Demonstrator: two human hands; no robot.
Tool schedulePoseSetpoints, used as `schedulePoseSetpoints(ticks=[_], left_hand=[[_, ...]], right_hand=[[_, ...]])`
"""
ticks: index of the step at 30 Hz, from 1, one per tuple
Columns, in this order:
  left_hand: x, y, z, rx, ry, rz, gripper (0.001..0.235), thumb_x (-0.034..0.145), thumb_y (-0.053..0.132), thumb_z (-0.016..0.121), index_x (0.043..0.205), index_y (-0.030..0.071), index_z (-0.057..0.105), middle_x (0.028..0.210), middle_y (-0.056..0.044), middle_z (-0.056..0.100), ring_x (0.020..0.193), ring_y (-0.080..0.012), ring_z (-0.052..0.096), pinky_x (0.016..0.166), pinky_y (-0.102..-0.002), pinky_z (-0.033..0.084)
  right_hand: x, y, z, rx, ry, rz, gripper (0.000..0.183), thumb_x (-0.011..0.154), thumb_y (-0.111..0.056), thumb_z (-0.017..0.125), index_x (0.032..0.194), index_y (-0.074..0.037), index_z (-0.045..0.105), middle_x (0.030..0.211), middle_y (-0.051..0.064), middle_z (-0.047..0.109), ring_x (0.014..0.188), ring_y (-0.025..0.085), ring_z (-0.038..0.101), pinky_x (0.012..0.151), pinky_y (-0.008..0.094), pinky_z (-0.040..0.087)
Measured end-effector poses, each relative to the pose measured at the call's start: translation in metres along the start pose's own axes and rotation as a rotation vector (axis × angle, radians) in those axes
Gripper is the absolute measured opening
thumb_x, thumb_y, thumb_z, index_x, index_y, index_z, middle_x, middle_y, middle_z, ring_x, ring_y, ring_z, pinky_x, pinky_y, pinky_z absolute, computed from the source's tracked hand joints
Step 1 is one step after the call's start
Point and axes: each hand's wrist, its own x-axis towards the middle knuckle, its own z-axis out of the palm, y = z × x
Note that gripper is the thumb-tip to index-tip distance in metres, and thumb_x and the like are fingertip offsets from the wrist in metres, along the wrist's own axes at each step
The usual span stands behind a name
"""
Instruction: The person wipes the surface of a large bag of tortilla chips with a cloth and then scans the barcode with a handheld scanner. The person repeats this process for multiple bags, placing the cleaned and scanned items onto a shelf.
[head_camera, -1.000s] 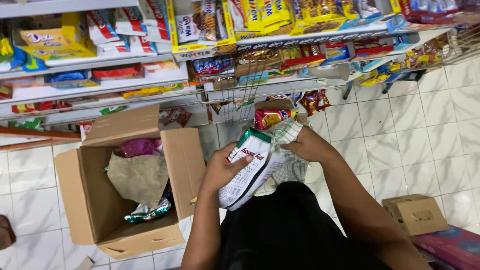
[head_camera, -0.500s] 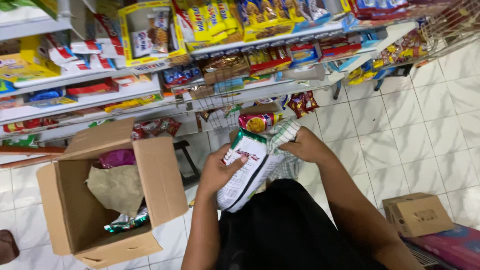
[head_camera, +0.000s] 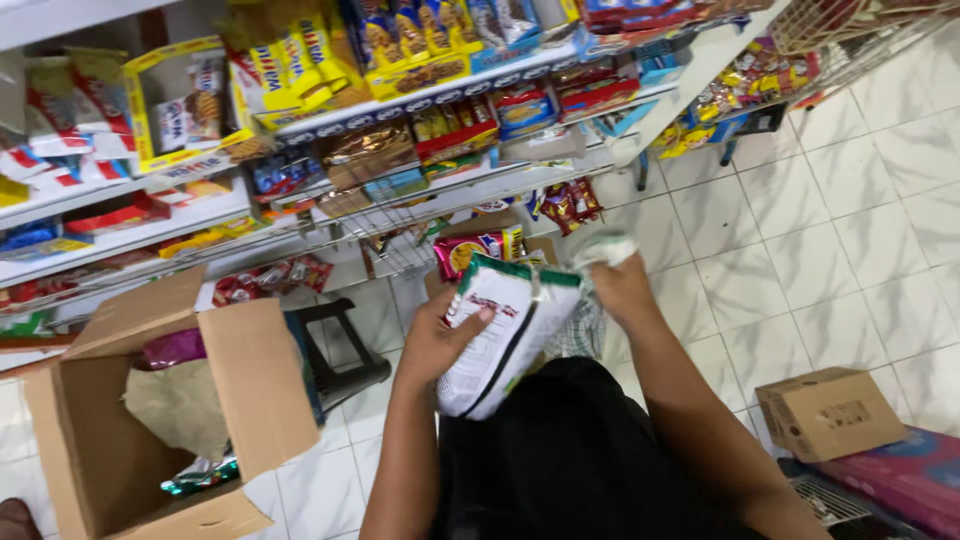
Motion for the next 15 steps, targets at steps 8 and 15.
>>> schedulePoseSetpoints(ticks=[8,15], left_hand=[[0.027,-0.016,0.046,-0.307,0.206,0.045,0.030,0.097,0.024,0.070,0.115,0.000,0.070,0.101,-0.006,0.075,0.088,-0.0124,0.067,0.079,-0.031,0.055],[0.051,-0.017,0.094,-0.186,-0.014,0.048,0.032,0.096,0.022,0.070,0.121,0.002,0.069,0.105,-0.005,0.075,0.092,-0.0114,0.067,0.084,-0.030,0.055]], right_hand=[[-0.013,-0.007,-0.099,0.709,0.131,0.204,0.031,0.096,-0.013,0.056,0.126,-0.005,0.057,0.111,0.010,0.069,0.096,0.024,0.069,0.080,0.041,0.060],[-0.022,0.005,-0.073,0.447,0.177,-0.035,0.026,0.089,0.008,0.060,0.114,0.002,0.067,0.102,0.006,0.072,0.088,0.015,0.067,0.077,0.030,0.054]])
